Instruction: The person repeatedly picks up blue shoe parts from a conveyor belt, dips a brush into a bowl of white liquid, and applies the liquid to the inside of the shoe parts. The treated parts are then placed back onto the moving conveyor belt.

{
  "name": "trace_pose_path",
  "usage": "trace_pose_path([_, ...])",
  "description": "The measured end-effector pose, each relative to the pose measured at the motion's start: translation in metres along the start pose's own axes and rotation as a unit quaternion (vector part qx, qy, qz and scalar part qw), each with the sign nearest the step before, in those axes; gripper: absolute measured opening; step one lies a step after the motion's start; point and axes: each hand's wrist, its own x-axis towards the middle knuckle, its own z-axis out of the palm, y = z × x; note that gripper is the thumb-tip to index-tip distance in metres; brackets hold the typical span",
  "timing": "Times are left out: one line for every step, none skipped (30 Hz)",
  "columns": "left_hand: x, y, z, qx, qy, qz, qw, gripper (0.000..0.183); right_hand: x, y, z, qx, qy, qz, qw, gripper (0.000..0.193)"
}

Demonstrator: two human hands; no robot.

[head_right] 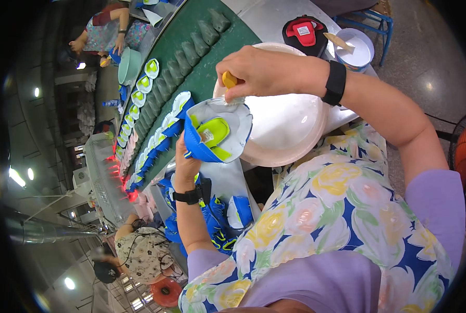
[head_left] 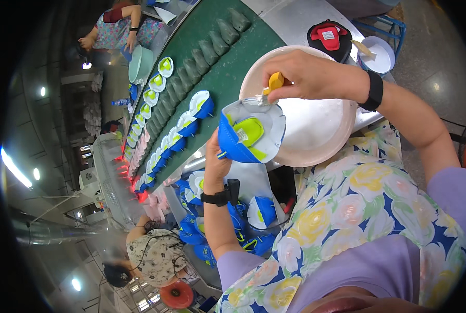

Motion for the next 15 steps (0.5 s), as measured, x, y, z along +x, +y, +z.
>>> trace_pose_path([-0.003, -0.007, 0.000, -0.026, 0.031, 0.011, 0.999, 0.042, -0.001, 0.001, 0.000, 0.002, 0.012, 0.023, 1.000, 0.027])
trace_pose_path([-0.007, -0.015, 0.001, -0.051, 0.063, 0.021, 0.996, 0.042, -0.002, 0.002, 0.003, 0.005, 0.023, 0.046, 0.999, 0.028])
trace_pose_path([-0.009, -0.020, 0.005, -0.079, 0.092, 0.031, 0.992, 0.042, -0.004, 0.003, 0.004, 0.005, 0.035, 0.072, 0.997, 0.030])
trace_pose_path([-0.010, -0.023, 0.008, -0.087, 0.097, 0.060, 0.990, 0.040, -0.005, 0.002, 0.004, 0.024, 0.053, 0.097, 0.994, 0.035])
trace_pose_path([-0.008, -0.027, 0.013, -0.071, 0.118, 0.081, 0.987, 0.039, -0.006, 0.000, 0.005, 0.044, 0.071, 0.122, 0.989, 0.039])
trace_pose_path([-0.009, -0.030, 0.018, -0.054, 0.141, 0.102, 0.983, 0.039, -0.007, -0.002, 0.006, 0.065, 0.086, 0.146, 0.983, 0.044])
trace_pose_path([-0.009, -0.033, 0.024, -0.038, 0.164, 0.123, 0.978, 0.038, -0.009, -0.003, 0.010, 0.091, 0.101, 0.160, 0.978, 0.046])
trace_pose_path([-0.010, -0.035, 0.028, -0.039, 0.169, 0.137, 0.975, 0.038, -0.010, -0.001, 0.015, 0.117, 0.115, 0.175, 0.971, 0.048])
trace_pose_path([-0.010, -0.033, 0.034, -0.039, 0.175, 0.151, 0.972, 0.039, -0.012, 0.000, 0.020, 0.143, 0.129, 0.188, 0.963, 0.050])
trace_pose_path([-0.011, -0.033, 0.039, -0.039, 0.180, 0.165, 0.969, 0.039, -0.013, 0.000, 0.025, 0.162, 0.127, 0.203, 0.957, 0.050])
trace_pose_path([-0.010, -0.034, 0.043, 0.001, 0.207, 0.178, 0.962, 0.040, -0.016, 0.000, 0.029, 0.181, 0.125, 0.218, 0.951, 0.051])
trace_pose_path([-0.009, -0.036, 0.047, 0.040, 0.233, 0.192, 0.952, 0.041, -0.017, 0.000, 0.033, 0.199, 0.124, 0.232, 0.944, 0.051])
trace_pose_path([-0.007, -0.036, 0.049, 0.080, 0.259, 0.205, 0.941, 0.043, -0.019, -0.001, 0.037, 0.212, 0.125, 0.242, 0.939, 0.051])
trace_pose_path([-0.006, -0.034, 0.049, 0.156, 0.263, 0.231, 0.924, 0.044, -0.021, -0.004, 0.040, 0.225, 0.127, 0.251, 0.933, 0.052])
trace_pose_path([-0.003, -0.031, 0.049, 0.230, 0.263, 0.256, 0.901, 0.045, -0.022, -0.005, 0.041, 0.236, 0.130, 0.262, 0.927, 0.052])
